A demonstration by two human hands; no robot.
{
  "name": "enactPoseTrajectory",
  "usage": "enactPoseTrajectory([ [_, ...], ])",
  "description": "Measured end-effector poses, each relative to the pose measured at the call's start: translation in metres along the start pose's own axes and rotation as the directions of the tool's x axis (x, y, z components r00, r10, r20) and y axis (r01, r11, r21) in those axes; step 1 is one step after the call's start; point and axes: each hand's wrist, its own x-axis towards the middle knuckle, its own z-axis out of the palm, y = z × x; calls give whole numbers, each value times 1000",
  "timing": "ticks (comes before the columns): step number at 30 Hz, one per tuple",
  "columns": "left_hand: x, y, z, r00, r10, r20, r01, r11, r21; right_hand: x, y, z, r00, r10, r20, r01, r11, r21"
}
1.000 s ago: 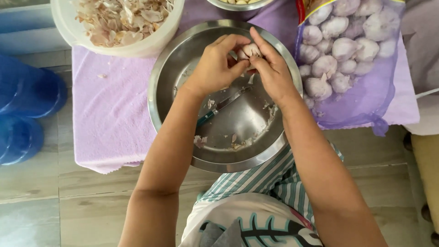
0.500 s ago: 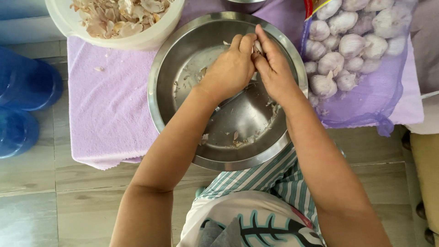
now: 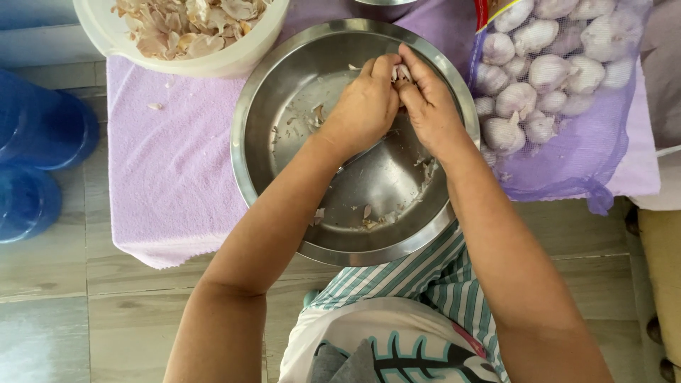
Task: Peeling and trimming garlic cloves by hand and with a small knife on a metal plate.
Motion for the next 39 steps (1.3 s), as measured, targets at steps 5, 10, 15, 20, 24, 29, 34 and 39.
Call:
enactPoseTrajectory([
  [5,18,-12,-13,981,-56,-183,18,979,-203,-6,-9,7,995,93,47,-99,986,136],
  [10,13,4,-32,989,-145,-17,119,866,-487,-3,-29,4,988,154,32,-157,948,276],
  [15,13,10,-35,981,-170,97,192,732,-654,-3,-21,2,973,223,-60,-173,875,451],
  [20,10,12,-35,973,-184,139,230,726,-648,-1,-10,2,979,200,-38,-169,902,396],
  [24,15,-4,-29,966,-252,63,253,861,-441,2,7,3,978,177,-106,-170,983,70],
  [29,10,-16,-23,996,-78,-49,67,980,-189,-3,-20,2,985,124,-123,-127,992,-17],
  [34,9,-8,-25,998,-54,-20,49,978,-200,-1,-17,3,977,119,-177,-95,986,138],
  [39,7,9,-21,990,-104,92,121,970,-211,-1,-13,2,969,132,-210,-77,965,251],
])
